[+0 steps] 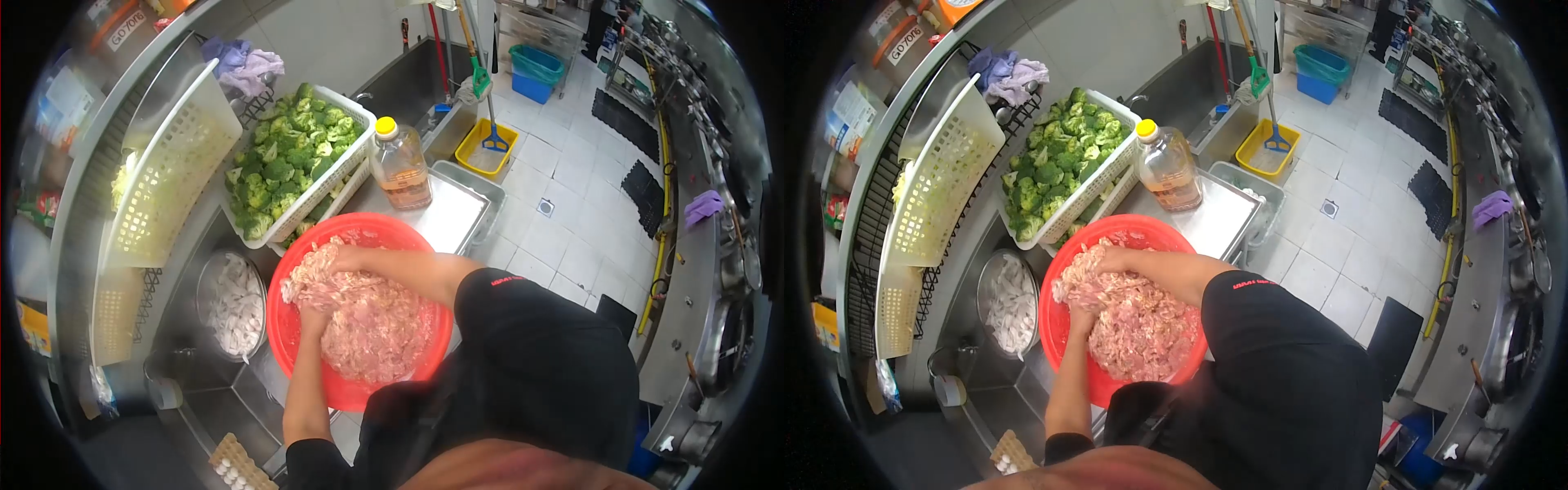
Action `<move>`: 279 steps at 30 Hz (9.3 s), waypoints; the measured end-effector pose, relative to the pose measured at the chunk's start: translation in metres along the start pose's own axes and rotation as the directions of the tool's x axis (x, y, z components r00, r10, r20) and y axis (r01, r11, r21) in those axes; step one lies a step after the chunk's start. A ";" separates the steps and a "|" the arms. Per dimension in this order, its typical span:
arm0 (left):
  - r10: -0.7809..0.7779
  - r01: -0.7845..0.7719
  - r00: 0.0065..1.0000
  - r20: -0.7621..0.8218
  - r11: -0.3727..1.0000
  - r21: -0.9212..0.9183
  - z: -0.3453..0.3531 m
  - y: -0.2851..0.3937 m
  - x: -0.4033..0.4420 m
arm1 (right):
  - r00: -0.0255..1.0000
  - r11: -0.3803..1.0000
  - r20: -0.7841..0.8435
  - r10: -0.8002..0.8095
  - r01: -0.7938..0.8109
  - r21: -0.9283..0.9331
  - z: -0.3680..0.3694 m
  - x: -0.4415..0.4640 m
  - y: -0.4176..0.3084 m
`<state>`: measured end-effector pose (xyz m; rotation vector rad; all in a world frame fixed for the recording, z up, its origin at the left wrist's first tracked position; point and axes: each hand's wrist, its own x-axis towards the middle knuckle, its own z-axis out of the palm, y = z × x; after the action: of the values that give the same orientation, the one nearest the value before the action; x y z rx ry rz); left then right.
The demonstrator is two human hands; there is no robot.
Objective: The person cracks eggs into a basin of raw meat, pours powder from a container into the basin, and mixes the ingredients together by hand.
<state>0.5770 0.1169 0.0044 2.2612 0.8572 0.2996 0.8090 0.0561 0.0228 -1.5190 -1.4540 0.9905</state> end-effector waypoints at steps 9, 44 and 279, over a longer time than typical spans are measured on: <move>-0.230 0.366 0.920 0.316 0.219 -0.904 -0.050 0.072 -0.020 | 0.988 0.903 0.141 0.066 -0.119 0.412 -0.032 -0.036 -0.075; -0.253 0.550 0.817 0.517 0.076 -0.832 -0.020 0.009 0.077 | 0.835 0.212 0.408 0.368 -0.502 0.838 -0.023 0.031 0.021; -0.213 0.043 0.945 0.249 0.834 0.550 0.021 0.086 -0.006 | 0.917 0.379 0.361 -0.169 0.398 -0.835 -0.025 -0.077 -0.042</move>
<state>0.6239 0.0549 0.0473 2.6439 1.0139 -0.4002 0.8136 -0.0208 0.0717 -1.7530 -2.5721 0.0438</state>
